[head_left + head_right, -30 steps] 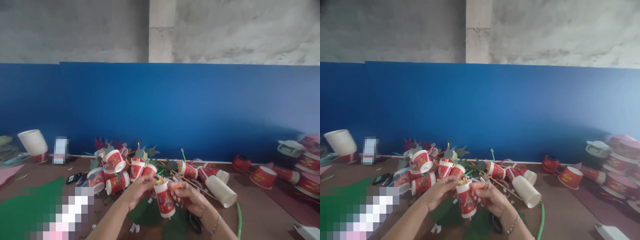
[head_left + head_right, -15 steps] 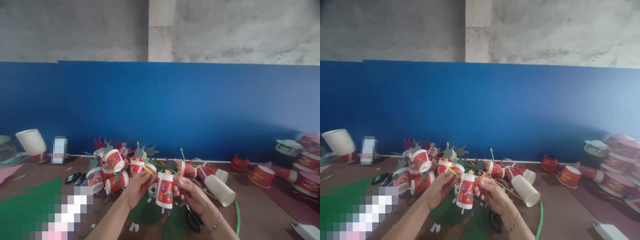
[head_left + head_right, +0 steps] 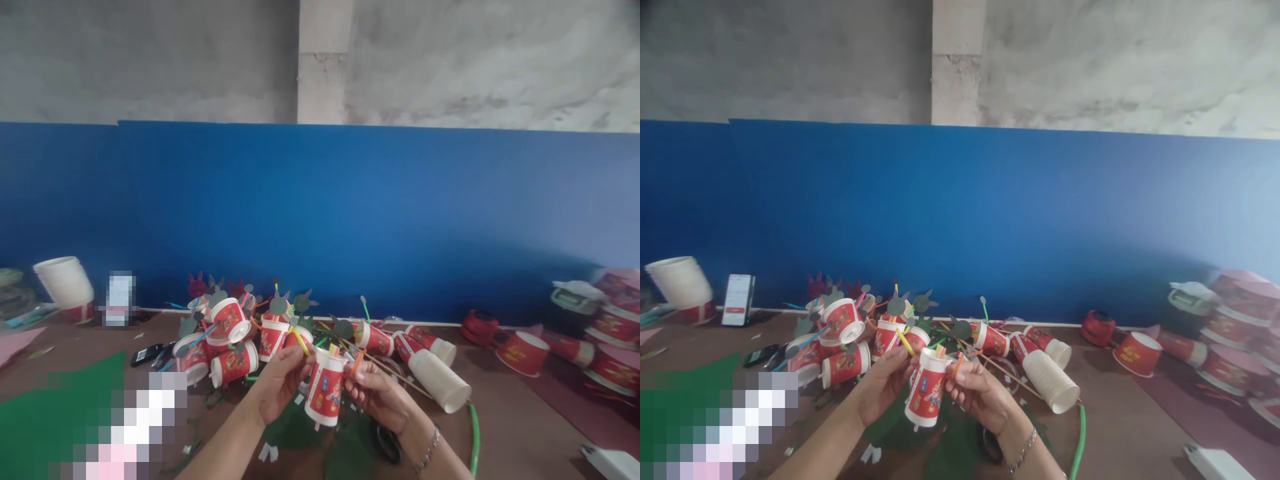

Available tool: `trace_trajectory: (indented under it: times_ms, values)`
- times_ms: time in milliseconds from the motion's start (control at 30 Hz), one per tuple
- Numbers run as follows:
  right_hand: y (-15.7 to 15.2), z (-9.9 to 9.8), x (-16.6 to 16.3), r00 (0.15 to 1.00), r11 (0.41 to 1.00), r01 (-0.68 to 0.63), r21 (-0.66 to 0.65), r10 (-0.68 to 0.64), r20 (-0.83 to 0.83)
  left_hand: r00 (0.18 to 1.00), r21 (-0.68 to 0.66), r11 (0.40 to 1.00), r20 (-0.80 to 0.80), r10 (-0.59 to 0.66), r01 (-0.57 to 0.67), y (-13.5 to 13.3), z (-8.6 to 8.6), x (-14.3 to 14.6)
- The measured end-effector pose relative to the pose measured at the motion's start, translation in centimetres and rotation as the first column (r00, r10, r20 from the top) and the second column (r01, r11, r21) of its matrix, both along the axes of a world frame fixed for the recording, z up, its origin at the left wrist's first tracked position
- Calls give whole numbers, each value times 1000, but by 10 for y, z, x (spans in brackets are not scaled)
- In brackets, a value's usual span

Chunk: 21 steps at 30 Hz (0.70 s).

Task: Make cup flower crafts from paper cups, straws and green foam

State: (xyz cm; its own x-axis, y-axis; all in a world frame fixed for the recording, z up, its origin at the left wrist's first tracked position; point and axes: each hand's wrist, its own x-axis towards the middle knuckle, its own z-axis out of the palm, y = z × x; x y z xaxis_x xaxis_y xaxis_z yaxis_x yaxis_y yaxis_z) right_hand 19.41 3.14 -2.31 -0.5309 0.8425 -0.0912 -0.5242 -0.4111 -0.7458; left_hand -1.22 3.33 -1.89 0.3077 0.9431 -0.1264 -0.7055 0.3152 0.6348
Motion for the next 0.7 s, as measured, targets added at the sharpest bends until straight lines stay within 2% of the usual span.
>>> trace_trajectory:
  times_ms: [400, 700]
  values:
    - [1, -5, 0, 999, 999, 26, 48, -24, -49, 999, 24, 1000, -28, -20, 20, -1, -5, 2]
    - [0, -3, 1, 994, 998, -59, 19, 57, 91, 982, 53, 994, -166, -88, 98, -1, -2, -2]
